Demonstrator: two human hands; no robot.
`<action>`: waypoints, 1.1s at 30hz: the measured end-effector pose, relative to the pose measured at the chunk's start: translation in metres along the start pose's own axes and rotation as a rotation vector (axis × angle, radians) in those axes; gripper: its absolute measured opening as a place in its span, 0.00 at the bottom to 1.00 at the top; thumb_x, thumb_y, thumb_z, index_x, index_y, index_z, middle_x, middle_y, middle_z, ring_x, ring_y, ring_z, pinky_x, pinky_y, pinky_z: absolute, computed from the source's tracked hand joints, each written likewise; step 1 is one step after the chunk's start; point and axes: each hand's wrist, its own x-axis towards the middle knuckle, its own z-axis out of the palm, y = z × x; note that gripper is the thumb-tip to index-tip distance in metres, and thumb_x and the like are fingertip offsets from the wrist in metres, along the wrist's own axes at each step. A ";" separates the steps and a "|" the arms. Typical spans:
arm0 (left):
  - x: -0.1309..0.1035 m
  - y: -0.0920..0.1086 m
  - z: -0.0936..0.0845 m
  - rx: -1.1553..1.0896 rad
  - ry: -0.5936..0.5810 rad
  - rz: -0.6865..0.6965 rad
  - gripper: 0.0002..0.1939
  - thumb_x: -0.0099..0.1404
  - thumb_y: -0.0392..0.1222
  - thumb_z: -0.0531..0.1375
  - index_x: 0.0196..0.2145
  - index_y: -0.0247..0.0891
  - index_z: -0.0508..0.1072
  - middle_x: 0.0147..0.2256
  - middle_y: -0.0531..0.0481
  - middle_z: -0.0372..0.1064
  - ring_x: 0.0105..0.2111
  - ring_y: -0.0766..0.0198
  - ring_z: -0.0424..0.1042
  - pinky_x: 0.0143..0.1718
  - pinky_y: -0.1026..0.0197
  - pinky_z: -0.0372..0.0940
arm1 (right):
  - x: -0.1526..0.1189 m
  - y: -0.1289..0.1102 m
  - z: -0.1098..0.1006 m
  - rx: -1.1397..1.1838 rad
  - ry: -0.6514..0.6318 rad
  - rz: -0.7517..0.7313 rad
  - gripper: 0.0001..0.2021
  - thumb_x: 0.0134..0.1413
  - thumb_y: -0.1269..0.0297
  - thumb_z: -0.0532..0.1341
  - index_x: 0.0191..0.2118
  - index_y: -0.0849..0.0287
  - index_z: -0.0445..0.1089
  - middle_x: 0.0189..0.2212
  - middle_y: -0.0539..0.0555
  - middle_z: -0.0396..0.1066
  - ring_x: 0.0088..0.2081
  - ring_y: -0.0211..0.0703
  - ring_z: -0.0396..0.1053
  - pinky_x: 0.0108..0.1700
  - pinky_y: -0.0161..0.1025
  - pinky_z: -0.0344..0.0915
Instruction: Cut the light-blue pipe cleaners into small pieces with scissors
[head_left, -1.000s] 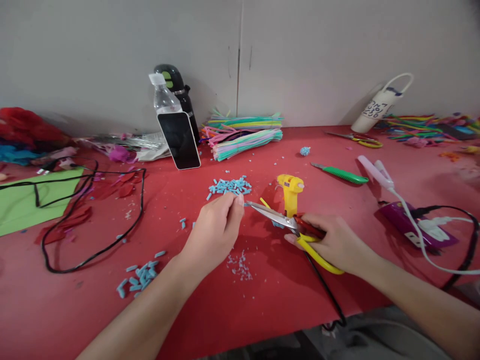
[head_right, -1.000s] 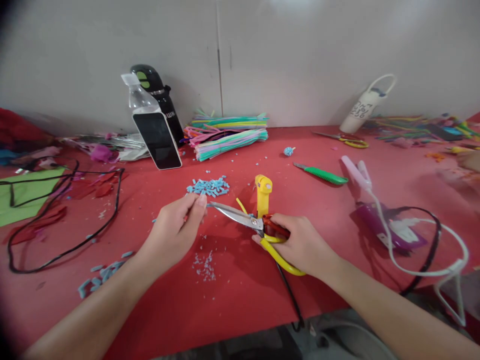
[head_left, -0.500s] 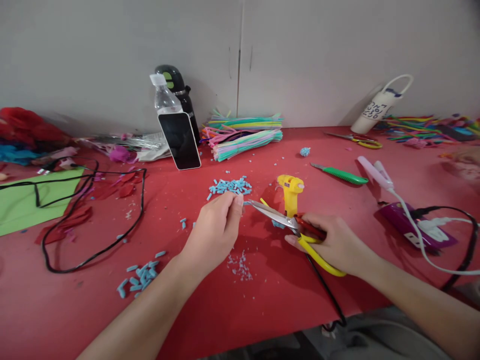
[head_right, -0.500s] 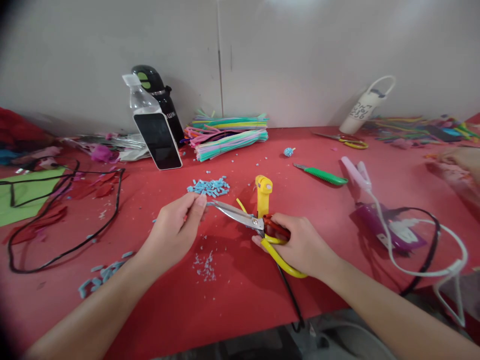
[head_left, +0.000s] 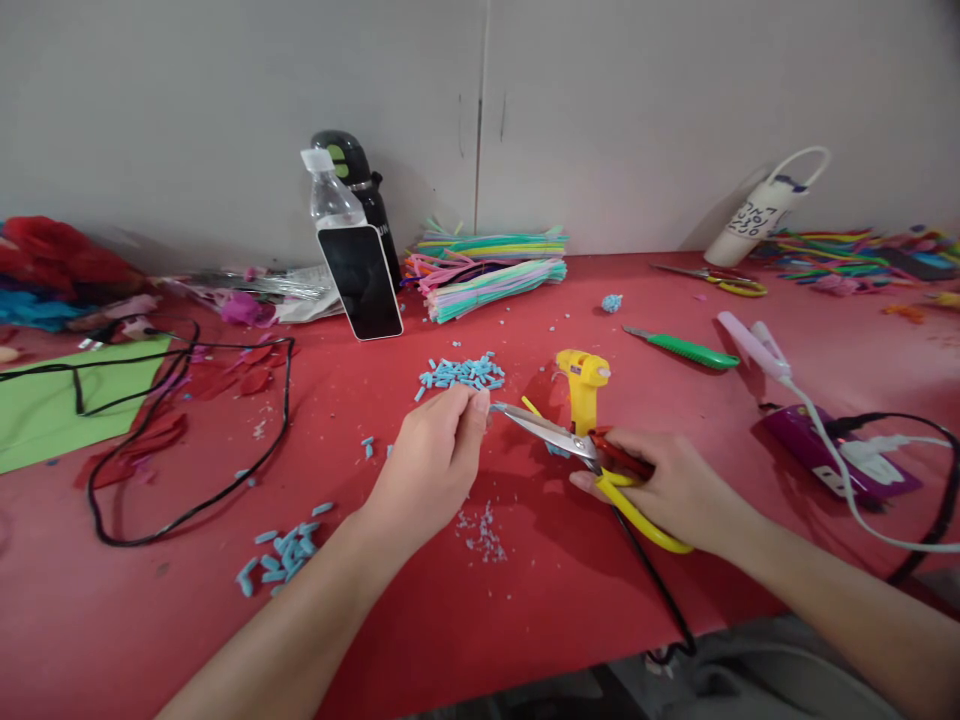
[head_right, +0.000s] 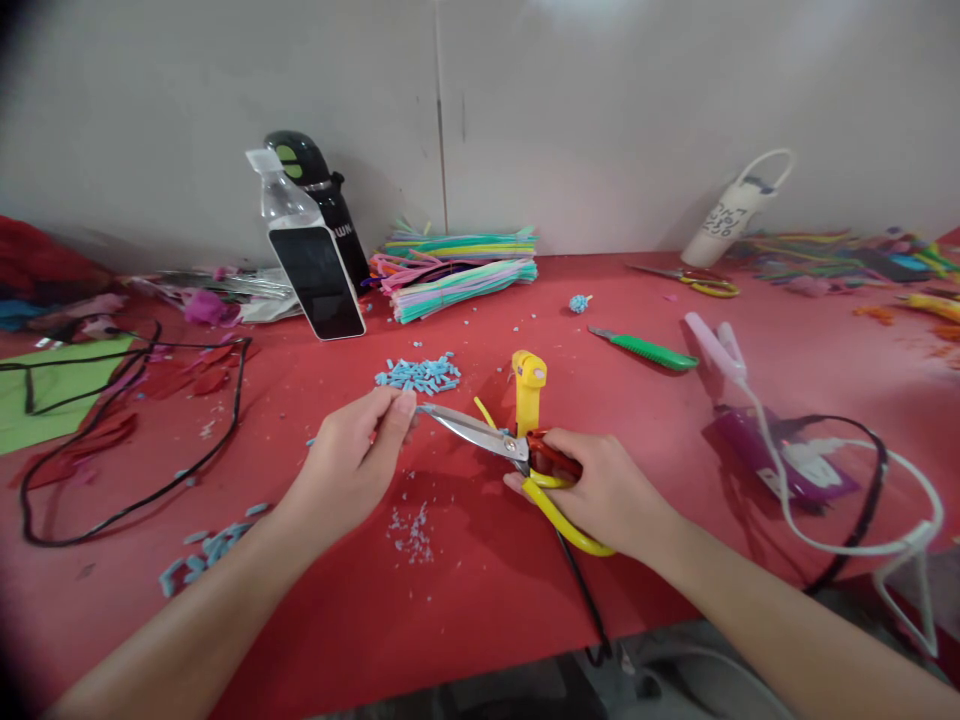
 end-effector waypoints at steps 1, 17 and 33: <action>0.000 0.000 0.000 0.000 -0.001 0.000 0.17 0.71 0.46 0.45 0.25 0.38 0.55 0.22 0.56 0.53 0.23 0.70 0.52 0.26 0.62 0.49 | 0.000 0.000 0.000 -0.003 0.002 0.001 0.19 0.46 0.46 0.62 0.25 0.58 0.62 0.20 0.45 0.53 0.23 0.34 0.50 0.24 0.31 0.50; -0.001 0.001 -0.001 0.020 0.005 0.026 0.17 0.71 0.45 0.45 0.25 0.38 0.57 0.22 0.55 0.54 0.23 0.69 0.54 0.25 0.63 0.49 | 0.002 0.000 -0.001 0.019 0.035 -0.045 0.17 0.47 0.49 0.63 0.24 0.59 0.64 0.18 0.46 0.53 0.22 0.33 0.51 0.22 0.31 0.50; 0.000 0.001 -0.001 0.039 0.015 0.017 0.17 0.71 0.45 0.45 0.24 0.38 0.53 0.20 0.56 0.49 0.21 0.70 0.51 0.24 0.62 0.46 | -0.001 0.004 0.001 0.013 0.042 -0.035 0.18 0.47 0.48 0.62 0.23 0.58 0.61 0.19 0.45 0.53 0.22 0.33 0.49 0.22 0.32 0.49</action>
